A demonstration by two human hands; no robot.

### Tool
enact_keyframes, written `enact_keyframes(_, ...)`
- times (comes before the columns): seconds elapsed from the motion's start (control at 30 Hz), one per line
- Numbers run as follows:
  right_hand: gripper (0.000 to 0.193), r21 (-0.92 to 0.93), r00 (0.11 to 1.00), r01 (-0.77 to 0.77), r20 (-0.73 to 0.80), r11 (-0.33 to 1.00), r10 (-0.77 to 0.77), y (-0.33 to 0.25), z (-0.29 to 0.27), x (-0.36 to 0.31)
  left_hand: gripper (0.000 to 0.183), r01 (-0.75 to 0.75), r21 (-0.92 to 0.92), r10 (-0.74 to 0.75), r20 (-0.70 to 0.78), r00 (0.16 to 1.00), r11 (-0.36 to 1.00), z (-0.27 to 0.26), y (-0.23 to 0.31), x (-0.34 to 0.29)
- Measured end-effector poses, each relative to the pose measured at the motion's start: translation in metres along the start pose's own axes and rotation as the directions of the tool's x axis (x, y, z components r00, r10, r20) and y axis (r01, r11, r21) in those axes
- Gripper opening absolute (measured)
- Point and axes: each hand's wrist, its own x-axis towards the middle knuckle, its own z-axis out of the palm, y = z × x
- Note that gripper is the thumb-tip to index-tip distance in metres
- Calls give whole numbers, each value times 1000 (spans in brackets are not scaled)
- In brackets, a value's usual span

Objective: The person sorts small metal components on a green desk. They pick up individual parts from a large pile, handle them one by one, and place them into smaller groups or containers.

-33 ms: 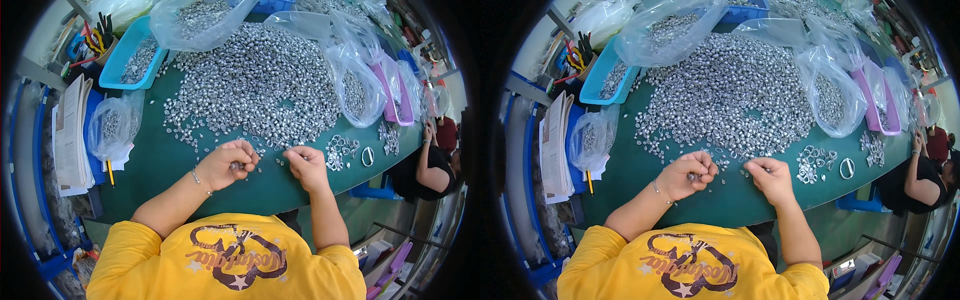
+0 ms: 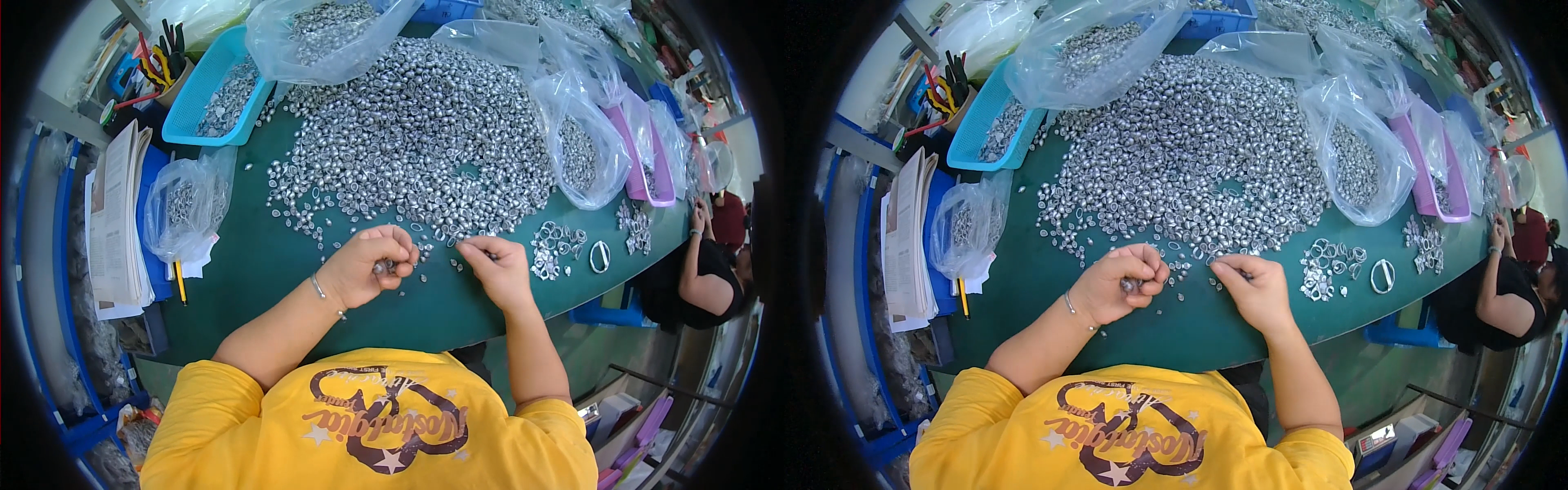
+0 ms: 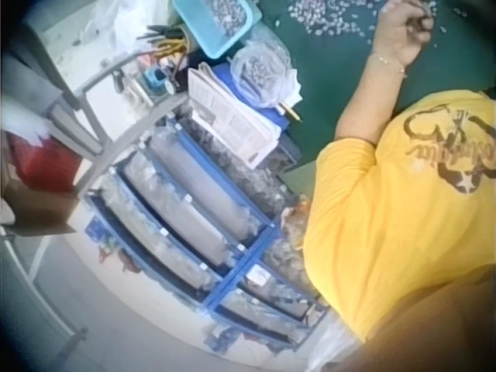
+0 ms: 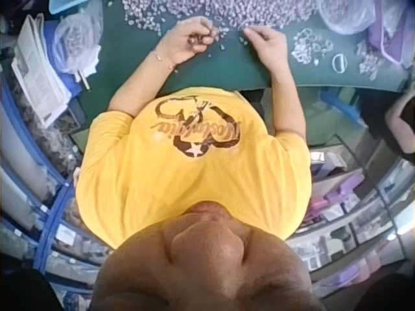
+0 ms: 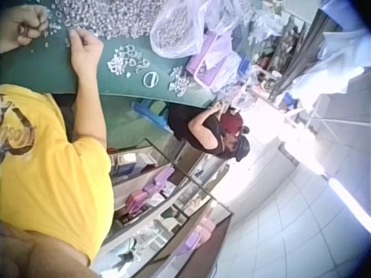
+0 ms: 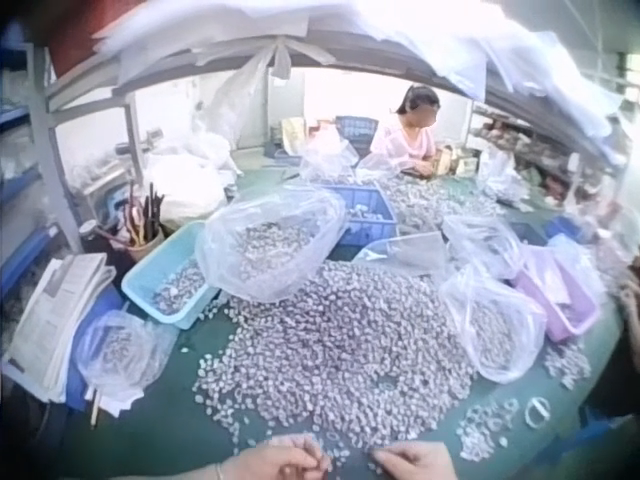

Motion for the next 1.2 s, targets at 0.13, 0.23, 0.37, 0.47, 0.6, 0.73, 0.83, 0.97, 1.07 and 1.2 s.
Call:
enact_keyframes(0.13, 8, -657, 907, 295, -35, 694, -419, 4, 14, 20, 5, -40, 300, 92, -160, 983, 953, 7, 9, 3)
enact_keyframes(0.23, 8, -711, 933, 244, -13, 660, -359, -1, 19, 21, 11, -27, 886, 421, -193, 886, 463, 24, 9, 7)
enact_keyframes(0.37, 7, -769, 898, 319, 60, 553, -435, -2, 26, 23, 10, -198, 974, 642, 223, 734, -111, 7, 2, 35)
enact_keyframes(0.47, 7, -726, 867, 414, 131, 550, -481, -4, 19, 24, 7, -207, 908, 613, 402, 680, -365, 6, -2, 55)
enact_keyframes(0.6, 9, -174, 978, 208, 16, 962, -209, -1, 2, 18, 7, -174, 858, 560, 456, 691, -484, 9, -5, 59)
enact_keyframes(0.73, 10, 521, 966, -228, 226, 823, 124, -12, -22, 27, 7, -172, 817, 509, 491, 707, -550, 5, -6, 57)
enact_keyframes(0.83, 11, -277, 994, 105, 37, 955, -98, -13, 1, 35, 8, -241, 822, 512, 521, 683, -515, 2, -7, 52)
enact_keyframes(0.97, 7, -752, 909, 307, 50, 583, -414, -9, 16, 37, 11, -334, 934, 588, 341, 734, -125, 8, -5, 33)
enact_keyframes(1.07, 7, -786, 899, 351, 131, 508, -419, -6, 18, 36, 12, -119, 803, 372, -134, 918, 584, 23, 8, 7)
enact_keyframes(1.2, 7, -536, 928, 357, 110, 765, -355, -6, 11, 39, 6, -159, 276, 185, -68, 980, 948, -8, 10, -5)
